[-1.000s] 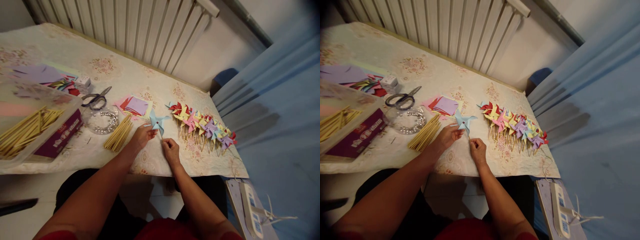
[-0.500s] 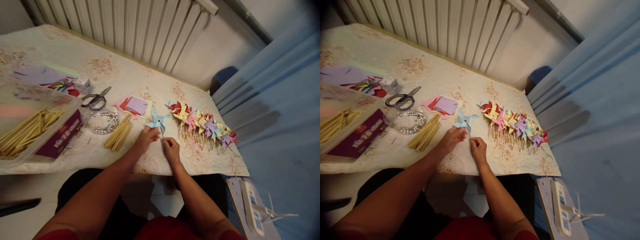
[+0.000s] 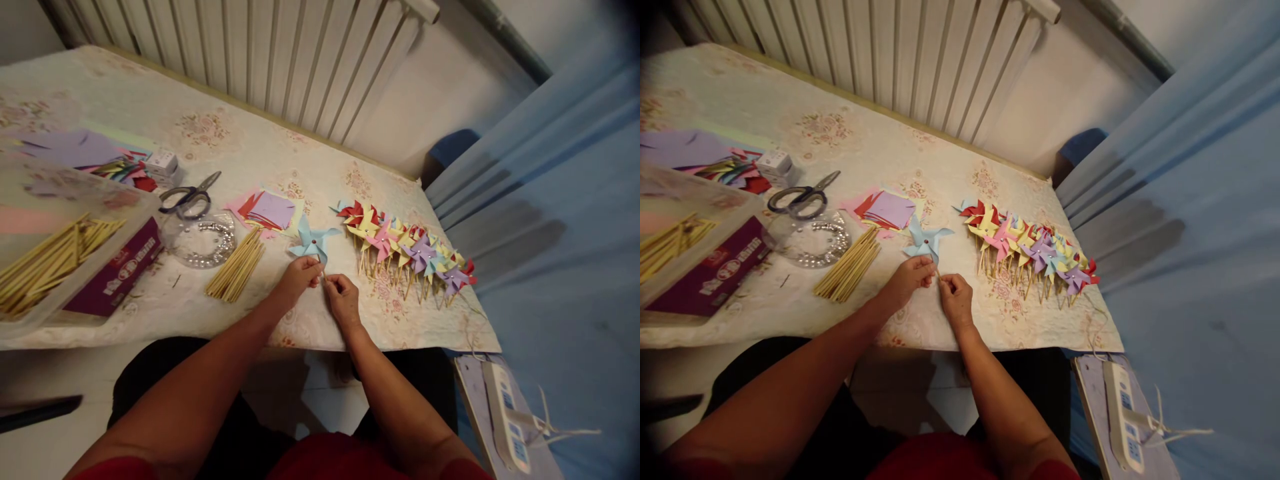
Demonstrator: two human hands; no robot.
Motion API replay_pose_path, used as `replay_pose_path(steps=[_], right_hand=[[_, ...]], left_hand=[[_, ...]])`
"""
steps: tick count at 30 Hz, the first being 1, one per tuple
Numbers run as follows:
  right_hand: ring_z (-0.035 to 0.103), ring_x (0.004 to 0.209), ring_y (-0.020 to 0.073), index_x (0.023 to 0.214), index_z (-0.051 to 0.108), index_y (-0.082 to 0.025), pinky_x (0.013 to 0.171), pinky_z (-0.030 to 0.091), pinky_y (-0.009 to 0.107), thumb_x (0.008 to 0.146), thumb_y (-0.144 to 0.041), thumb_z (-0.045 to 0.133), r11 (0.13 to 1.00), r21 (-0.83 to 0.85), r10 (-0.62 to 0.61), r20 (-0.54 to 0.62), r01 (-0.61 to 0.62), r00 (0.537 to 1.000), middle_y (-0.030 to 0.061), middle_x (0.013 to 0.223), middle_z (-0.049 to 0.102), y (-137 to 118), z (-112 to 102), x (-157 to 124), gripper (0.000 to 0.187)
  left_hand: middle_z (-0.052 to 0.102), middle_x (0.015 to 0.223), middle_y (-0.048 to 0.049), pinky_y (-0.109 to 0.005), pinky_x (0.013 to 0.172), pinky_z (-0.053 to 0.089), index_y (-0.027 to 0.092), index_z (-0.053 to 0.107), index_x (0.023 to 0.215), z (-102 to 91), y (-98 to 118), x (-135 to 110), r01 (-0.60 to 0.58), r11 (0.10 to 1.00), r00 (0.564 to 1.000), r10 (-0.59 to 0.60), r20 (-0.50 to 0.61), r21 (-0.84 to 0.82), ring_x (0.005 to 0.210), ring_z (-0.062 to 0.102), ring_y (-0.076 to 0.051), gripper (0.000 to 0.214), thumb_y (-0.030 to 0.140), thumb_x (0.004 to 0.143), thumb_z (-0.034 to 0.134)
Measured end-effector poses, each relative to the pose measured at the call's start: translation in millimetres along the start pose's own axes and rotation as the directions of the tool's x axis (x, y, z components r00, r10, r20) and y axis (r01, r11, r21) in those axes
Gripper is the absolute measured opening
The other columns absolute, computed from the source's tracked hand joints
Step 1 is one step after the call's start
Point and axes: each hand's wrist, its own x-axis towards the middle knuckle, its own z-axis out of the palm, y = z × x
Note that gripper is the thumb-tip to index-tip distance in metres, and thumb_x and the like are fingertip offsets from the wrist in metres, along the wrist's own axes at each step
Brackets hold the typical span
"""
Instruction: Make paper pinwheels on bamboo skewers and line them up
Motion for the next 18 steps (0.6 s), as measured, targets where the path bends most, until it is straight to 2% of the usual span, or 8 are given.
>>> replay_pose_path(steps=[4, 6, 8, 10, 13, 15, 18], right_hand=[[0.051, 0.066, 0.0152, 0.076, 0.067, -0.020, 0.065, 0.041, 0.027, 0.080, -0.030, 0.057, 1.000, 0.004, 0.020, -0.023, -0.020, 1.000, -0.0009, 0.071, 0.061, 1, 1, 1, 0.015], [0.052, 0.067, 0.0155, 0.076, 0.067, -0.020, 0.065, 0.042, 0.028, 0.080, -0.031, 0.056, 0.999, 0.013, 0.035, -0.039, -0.035, 0.999, -0.0006, 0.071, 0.061, 0, 1, 1, 0.016], [0.053, 0.067, 0.0157, 0.076, 0.067, -0.019, 0.065, 0.042, 0.028, 0.079, -0.032, 0.056, 0.998, 0.027, 0.050, -0.054, -0.049, 0.997, -0.0002, 0.071, 0.062, 0, 1, 2, 0.017], [0.053, 0.067, 0.0160, 0.076, 0.067, -0.020, 0.066, 0.043, 0.028, 0.079, -0.033, 0.056, 0.998, 0.040, 0.060, -0.071, -0.057, 0.996, 0.0003, 0.072, 0.063, -1, 1, 2, 0.018], [0.054, 0.067, 0.0164, 0.075, 0.067, -0.020, 0.066, 0.044, 0.028, 0.078, -0.033, 0.056, 0.997, 0.052, 0.068, -0.096, -0.063, 0.993, 0.0005, 0.071, 0.063, 1, 2, 4, 0.017], [0.054, 0.066, 0.0165, 0.074, 0.067, -0.020, 0.065, 0.044, 0.028, 0.078, -0.032, 0.056, 0.996, 0.057, 0.072, -0.107, -0.066, 0.992, 0.0004, 0.070, 0.063, 4, 3, 5, 0.017], [0.056, 0.068, 0.0170, 0.073, 0.067, -0.021, 0.065, 0.045, 0.027, 0.078, -0.032, 0.055, 0.994, 0.078, 0.082, -0.111, -0.073, 0.990, 0.0004, 0.069, 0.063, 9, 6, 6, 0.016]], left_hand=[[0.055, 0.066, 0.0026, -0.022, 0.055, 0.042, 0.016, 0.055, 0.077, 0.6, 2, -2, 0.004, 0.996, 1.000, -0.002, -0.021, 0.093, 0.055, 0.051, -0.008, 0.022, 0.035, 0.074, 0.065], [0.055, 0.067, 0.0022, -0.024, 0.057, 0.043, 0.017, 0.055, 0.078, -0.7, 2, -4, -0.004, 0.977, 0.997, 0.020, -0.070, 0.215, 0.057, 0.053, -0.011, 0.019, 0.035, 0.077, 0.062], [0.056, 0.069, 0.0014, -0.027, 0.059, 0.044, 0.018, 0.055, 0.081, -4.4, 0, -7, -0.031, 0.916, 0.988, 0.089, -0.129, 0.401, 0.061, 0.054, -0.013, 0.014, 0.031, 0.077, 0.060], [0.058, 0.073, -0.0003, -0.030, 0.066, 0.045, 0.019, 0.057, 0.082, -10.4, -5, -13, -0.134, 0.776, 0.965, 0.244, -0.097, 0.617, 0.067, 0.055, -0.015, 0.007, 0.025, 0.078, 0.059], [0.060, 0.082, -0.0033, -0.034, 0.077, 0.045, 0.020, 0.057, 0.084, -21.0, -13, -23, -0.281, 0.543, 0.907, 0.420, 0.033, 0.791, 0.077, 0.056, -0.018, 0.004, 0.021, 0.081, 0.055], [0.060, 0.085, -0.0049, -0.035, 0.081, 0.046, 0.021, 0.055, 0.084, -26.8, -16, -29, -0.303, 0.426, 0.883, 0.462, 0.083, 0.852, 0.083, 0.057, -0.020, 0.006, 0.019, 0.084, 0.049], [0.059, 0.091, -0.0075, -0.037, 0.085, 0.046, 0.020, 0.054, 0.087, -32.7, -19, -38, -0.270, 0.309, 0.856, 0.511, 0.080, 0.912, 0.090, 0.057, -0.023, 0.012, 0.017, 0.086, 0.044]])
